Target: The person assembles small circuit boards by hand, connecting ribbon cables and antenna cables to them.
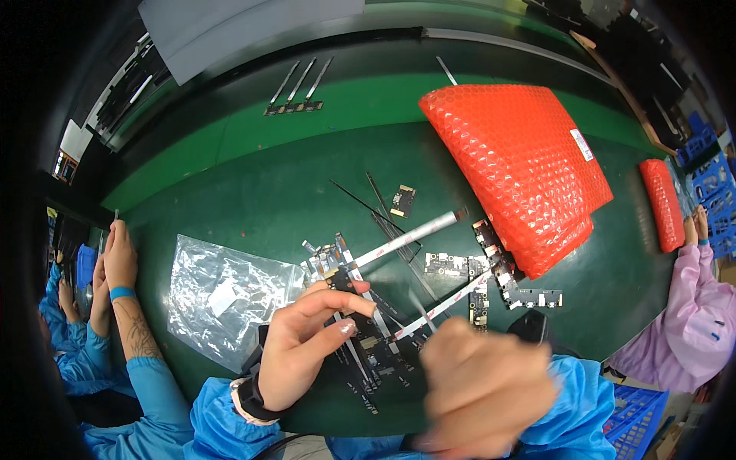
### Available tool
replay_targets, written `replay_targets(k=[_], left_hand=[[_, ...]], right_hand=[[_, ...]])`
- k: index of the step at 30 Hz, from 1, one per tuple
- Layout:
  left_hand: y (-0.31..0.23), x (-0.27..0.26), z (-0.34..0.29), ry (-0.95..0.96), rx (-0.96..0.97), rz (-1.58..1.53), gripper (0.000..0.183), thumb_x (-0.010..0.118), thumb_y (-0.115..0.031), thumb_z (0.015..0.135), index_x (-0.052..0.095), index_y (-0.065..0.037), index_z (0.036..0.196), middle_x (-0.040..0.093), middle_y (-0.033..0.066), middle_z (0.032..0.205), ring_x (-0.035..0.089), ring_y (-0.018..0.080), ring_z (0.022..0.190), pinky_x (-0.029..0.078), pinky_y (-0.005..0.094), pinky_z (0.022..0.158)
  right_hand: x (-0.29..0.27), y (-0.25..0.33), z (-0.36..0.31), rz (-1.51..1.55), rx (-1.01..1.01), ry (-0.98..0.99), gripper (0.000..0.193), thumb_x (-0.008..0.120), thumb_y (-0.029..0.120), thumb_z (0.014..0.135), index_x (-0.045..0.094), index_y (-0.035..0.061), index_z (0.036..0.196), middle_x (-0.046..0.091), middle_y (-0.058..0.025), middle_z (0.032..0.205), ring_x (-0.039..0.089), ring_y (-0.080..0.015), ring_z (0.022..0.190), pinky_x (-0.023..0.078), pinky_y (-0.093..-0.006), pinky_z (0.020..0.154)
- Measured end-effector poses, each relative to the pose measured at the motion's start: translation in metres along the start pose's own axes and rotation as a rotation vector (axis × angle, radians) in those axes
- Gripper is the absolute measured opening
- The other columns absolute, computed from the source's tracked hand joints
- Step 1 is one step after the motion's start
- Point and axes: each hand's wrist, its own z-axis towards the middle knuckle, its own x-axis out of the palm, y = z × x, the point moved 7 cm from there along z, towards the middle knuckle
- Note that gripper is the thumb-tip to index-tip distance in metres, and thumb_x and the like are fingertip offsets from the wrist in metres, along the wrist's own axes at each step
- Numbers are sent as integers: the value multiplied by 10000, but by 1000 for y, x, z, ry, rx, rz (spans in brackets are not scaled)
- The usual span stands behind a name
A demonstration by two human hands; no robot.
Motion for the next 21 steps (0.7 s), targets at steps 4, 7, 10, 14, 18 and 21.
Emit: replay_targets(k=[4, 7, 10, 14, 18, 21], left_hand=[[7, -2, 3, 10, -14, 111, 193, 468, 20, 846, 578, 21, 1006, 461, 105, 1127, 488, 131, 1014, 435, 236, 801], [7, 1, 1, 67, 14, 77, 182, 481, -23, 862, 580, 16, 1009, 473, 100, 1124, 486, 137, 1013, 420, 222, 790], [7, 8, 0, 176, -17, 55, 180, 495, -32, 863, 572, 29, 1014, 479, 106, 1123, 480, 156, 1041, 418, 246, 834], [2, 18, -4, 164, 5, -9, 176, 475, -19, 849, 574, 61, 970, 494, 168, 1127, 515, 197, 1004, 419, 310, 852], [5, 14, -3, 95, -23, -74, 133, 483, 33, 835, 587, 66, 911, 507, 181, 1087, 520, 204, 992, 409, 313, 868], [2, 11, -4, 113, 84, 12, 134, 479, 34, 855, 548, 88, 956, 490, 134, 1090, 575, 174, 943, 454, 263, 845]], right_hand=[[-50, -11, 8, 539, 185, -489, 167, 475, 217, 896, 422, 122, 769, 327, 35, 662, 286, -85, 578, 288, -248, 593], [-48, -38, -4, 847, 330, -629, 147, 465, 203, 896, 407, 117, 791, 341, 33, 688, 296, -84, 617, 281, -245, 605], [-49, -41, -5, 831, 340, -632, 133, 461, 195, 894, 403, 123, 798, 347, 35, 693, 296, -85, 618, 282, -245, 606], [-45, -42, -5, 832, 339, -553, 127, 455, 188, 889, 399, 126, 794, 348, 29, 703, 297, -83, 620, 283, -242, 612], [-45, -46, -8, 816, 357, -527, 146, 451, 217, 890, 395, 126, 790, 342, 28, 703, 291, -84, 619, 288, -249, 618], [-43, -41, 1, 741, 360, -501, 204, 464, 285, 881, 389, 122, 783, 365, 18, 720, 323, -104, 649, 303, -271, 625]])
